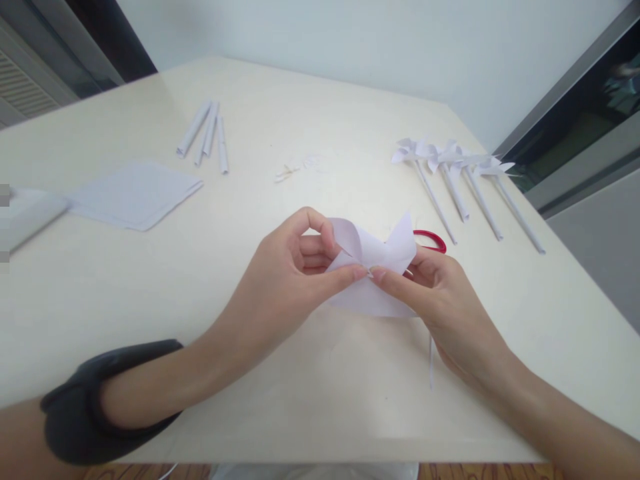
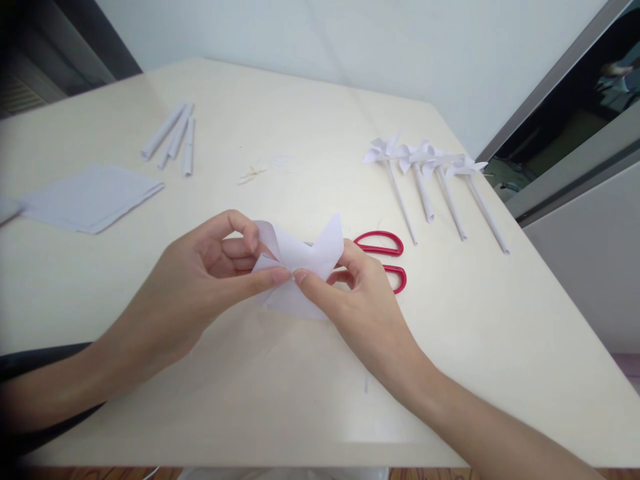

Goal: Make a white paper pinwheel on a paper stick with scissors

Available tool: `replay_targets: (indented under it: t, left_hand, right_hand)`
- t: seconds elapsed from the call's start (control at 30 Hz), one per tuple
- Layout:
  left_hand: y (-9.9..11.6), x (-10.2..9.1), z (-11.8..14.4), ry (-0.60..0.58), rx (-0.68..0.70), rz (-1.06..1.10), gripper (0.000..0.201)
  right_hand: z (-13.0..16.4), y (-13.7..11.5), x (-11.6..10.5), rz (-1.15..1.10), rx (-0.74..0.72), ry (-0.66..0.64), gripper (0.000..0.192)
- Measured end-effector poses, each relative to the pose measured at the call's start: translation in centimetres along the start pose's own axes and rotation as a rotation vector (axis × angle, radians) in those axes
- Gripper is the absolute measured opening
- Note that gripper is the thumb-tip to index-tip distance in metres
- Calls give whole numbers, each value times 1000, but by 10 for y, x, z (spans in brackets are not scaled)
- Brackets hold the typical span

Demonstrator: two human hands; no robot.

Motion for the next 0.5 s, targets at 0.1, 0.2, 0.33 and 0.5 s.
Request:
replay_targets:
  t: [0.1,0.2,0.33,0.5]
  left_hand:
    - [-1,-1,0,9,-7,0,27]
    - [-2,-1,0,9,-13,-3,27]
    - [0,0,-1,5,-1,-3,27]
    - [2,1,-1,12,13,5,26]
  right_hand:
    - [0,-1,0,3,-3,-2,18]
    - [0,0,-1,12,6,2,17]
    - [0,1,1,17,15,-1,16]
    - [0,1,1,-4,6,0,18]
Point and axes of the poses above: each hand's wrist, its own z-axis away from the middle knuckle, its own x-axis out of the palm, y = z × x, the point moved 10 cm from there along -z, towards the middle knuckle, and after that the axes turned 1 degree about z, right-handed, at the moved point
